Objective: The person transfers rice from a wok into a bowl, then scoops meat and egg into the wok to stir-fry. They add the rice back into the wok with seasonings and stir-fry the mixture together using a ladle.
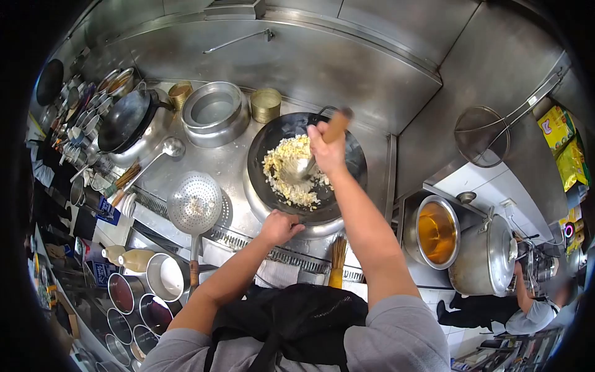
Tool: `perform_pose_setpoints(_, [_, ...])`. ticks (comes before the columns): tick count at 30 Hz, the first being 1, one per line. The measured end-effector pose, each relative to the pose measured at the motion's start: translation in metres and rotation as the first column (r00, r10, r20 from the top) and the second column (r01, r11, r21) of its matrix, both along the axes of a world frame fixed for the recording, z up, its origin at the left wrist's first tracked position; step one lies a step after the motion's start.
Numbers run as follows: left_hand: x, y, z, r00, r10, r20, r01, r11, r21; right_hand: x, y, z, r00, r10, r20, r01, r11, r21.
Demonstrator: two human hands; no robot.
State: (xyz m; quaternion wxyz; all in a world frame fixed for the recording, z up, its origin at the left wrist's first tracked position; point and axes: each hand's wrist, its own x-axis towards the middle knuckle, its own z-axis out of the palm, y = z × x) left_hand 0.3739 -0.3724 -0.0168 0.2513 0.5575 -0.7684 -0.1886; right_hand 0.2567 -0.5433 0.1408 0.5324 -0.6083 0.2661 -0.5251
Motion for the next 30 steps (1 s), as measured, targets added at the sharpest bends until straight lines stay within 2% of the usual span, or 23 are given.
perform_pose_setpoints(1, [0.0,-0.003,0.002,1.0,0.005,0.001,-0.005,1.0,-0.011,0.001,-0.011,0.018,0.994,0.03,-0.106,-0.027,0.999,0.03])
perform_pose_setpoints(2, [0.0,0.0,-0.001,1.0,0.005,-0.006,-0.005,1.0,-0.005,0.01,-0.007,0.044,0.968,-0.162,-0.19,0.163,0.987,-0.009])
perform_pose_setpoints(3, [0.0,0.0,-0.002,1.0,0.003,-0.012,-0.003,1.0,-0.002,0.003,-0.009,0.063,0.972,-0.145,-0.185,0.145,0.989,-0.014])
perform_pose_setpoints(5, [0.002,-0.002,-0.004,1.0,0.007,-0.026,-0.008,0.999,-0.036,-0.01,0.003,0.084,0.966,-0.257,-0.019,0.253,0.96,-0.118])
perform_pose_setpoints(6, [0.0,0.0,-0.004,0.999,0.011,-0.047,-0.014,0.999,-0.053,-0.009,-0.006,0.07,0.966,-0.258,-0.023,0.253,0.96,-0.121])
perform_pose_setpoints(8, [-0.002,0.0,0.0,1.0,0.009,-0.022,-0.009,1.0,-0.02,-0.01,-0.033,0.016,0.89,-0.41,0.2,0.429,0.902,-0.057])
perform_pose_setpoints(9, [-0.002,-0.001,0.003,1.0,0.011,0.013,-0.011,1.0,0.003,-0.01,-0.038,0.022,0.959,-0.258,0.12,0.255,0.966,0.041])
perform_pose_setpoints(11, [0.002,-0.006,-0.001,1.0,0.01,0.006,-0.01,1.0,-0.02,-0.003,-0.04,0.057,0.963,-0.263,-0.055,0.267,0.958,0.106])
perform_pose_setpoints(12, [0.001,-0.001,-0.004,1.0,-0.004,-0.01,0.004,1.0,-0.029,-0.006,-0.031,0.056,0.962,-0.267,-0.054,0.272,0.955,0.117])
perform_pose_setpoints(14, [0.003,-0.005,-0.004,1.0,0.004,-0.005,-0.004,1.0,-0.027,-0.01,-0.022,0.06,0.953,-0.171,0.25,0.188,0.981,-0.045])
perform_pose_setpoints(17, [-0.003,0.005,-0.005,1.0,0.013,-0.015,-0.013,1.0,0.015,-0.006,-0.053,-0.009,0.949,-0.222,0.225,0.233,0.972,-0.021])
perform_pose_setpoints(18, [0.0,-0.001,-0.001,1.0,0.019,-0.004,-0.018,1.0,0.019,-0.003,-0.049,0.022,0.968,-0.233,0.09,0.228,0.972,0.063])
perform_pose_setpoints(19, [0.002,-0.001,0.0,1.0,0.021,0.003,-0.022,1.0,0.018,0.0,-0.045,0.043,0.968,-0.23,0.097,0.225,0.972,0.064])
perform_pose_setpoints(21, [0.003,-0.001,-0.002,1.0,0.003,-0.004,-0.003,1.0,0.029,-0.005,-0.041,0.063,0.937,-0.341,0.074,0.341,0.94,0.012])
perform_pose_setpoints(22, [0.004,-0.006,-0.002,1.0,0.01,-0.006,-0.009,1.0,0.02,-0.015,-0.046,0.055,0.93,-0.292,0.224,0.323,0.939,-0.118])
perform_pose_setpoints(23, [0.002,-0.006,-0.004,1.0,0.015,-0.012,-0.015,1.0,0.006,-0.013,-0.057,0.039,0.934,-0.284,0.215,0.314,0.942,-0.118])
perform_pose_setpoints(25, [-0.001,0.004,-0.008,1.0,0.015,-0.016,-0.015,1.0,0.008,-0.013,-0.079,0.005,0.884,-0.425,0.192,0.438,0.898,-0.029])
perform_pose_setpoints(26, [-0.001,0.002,-0.004,1.0,0.013,-0.002,-0.013,0.999,0.03,-0.01,-0.078,0.023,0.945,-0.321,0.058,0.319,0.947,0.037])
perform_pose_setpoints(27, [0.0,-0.001,0.0,1.0,0.011,0.014,-0.012,0.999,0.049,-0.005,-0.07,0.041,0.944,-0.322,0.066,0.321,0.947,0.034])
perform_pose_setpoints(29, [0.002,-0.001,-0.001,1.0,0.01,0.002,-0.01,0.999,0.036,0.005,-0.047,0.059,0.959,-0.259,0.117,0.262,0.965,-0.014])
perform_pose_setpoints(30, [0.003,-0.002,-0.001,1.0,0.012,-0.013,-0.011,1.0,0.007,0.006,-0.038,0.05,0.947,-0.213,0.242,0.222,0.975,-0.01])
